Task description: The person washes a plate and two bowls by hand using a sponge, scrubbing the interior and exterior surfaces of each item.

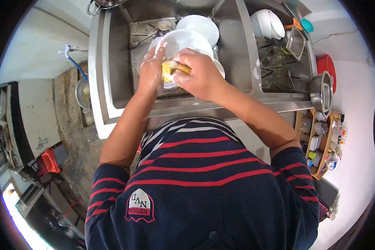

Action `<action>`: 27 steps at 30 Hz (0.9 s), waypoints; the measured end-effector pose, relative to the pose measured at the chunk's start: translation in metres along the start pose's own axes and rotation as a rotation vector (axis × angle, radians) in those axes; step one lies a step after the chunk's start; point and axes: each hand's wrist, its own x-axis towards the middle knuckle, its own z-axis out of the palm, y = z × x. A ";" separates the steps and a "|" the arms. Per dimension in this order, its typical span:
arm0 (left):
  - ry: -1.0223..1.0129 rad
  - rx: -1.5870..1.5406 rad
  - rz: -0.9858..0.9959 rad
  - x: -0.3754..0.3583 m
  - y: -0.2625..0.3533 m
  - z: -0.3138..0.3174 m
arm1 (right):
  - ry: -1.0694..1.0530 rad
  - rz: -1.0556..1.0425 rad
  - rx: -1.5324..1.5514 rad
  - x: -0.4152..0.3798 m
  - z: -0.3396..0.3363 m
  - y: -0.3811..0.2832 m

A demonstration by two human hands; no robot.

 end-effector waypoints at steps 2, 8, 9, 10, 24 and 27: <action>0.022 0.190 0.090 0.009 -0.002 -0.010 | 0.025 -0.064 -0.032 -0.002 0.001 0.006; -0.107 0.013 -0.029 0.005 0.009 -0.008 | -0.305 -0.300 -0.382 -0.008 -0.025 0.011; -0.114 0.011 -0.028 0.004 0.007 -0.008 | -0.303 -0.296 -0.387 -0.003 -0.025 0.015; -0.158 0.226 0.142 0.001 0.006 -0.009 | -0.220 -0.416 -0.480 0.004 -0.022 0.020; -0.240 0.009 -0.420 0.016 0.027 -0.023 | -0.381 -0.370 -0.614 0.002 -0.037 0.001; -0.456 -0.126 -0.434 0.022 0.027 -0.030 | -0.385 -0.253 -0.326 0.009 -0.054 0.012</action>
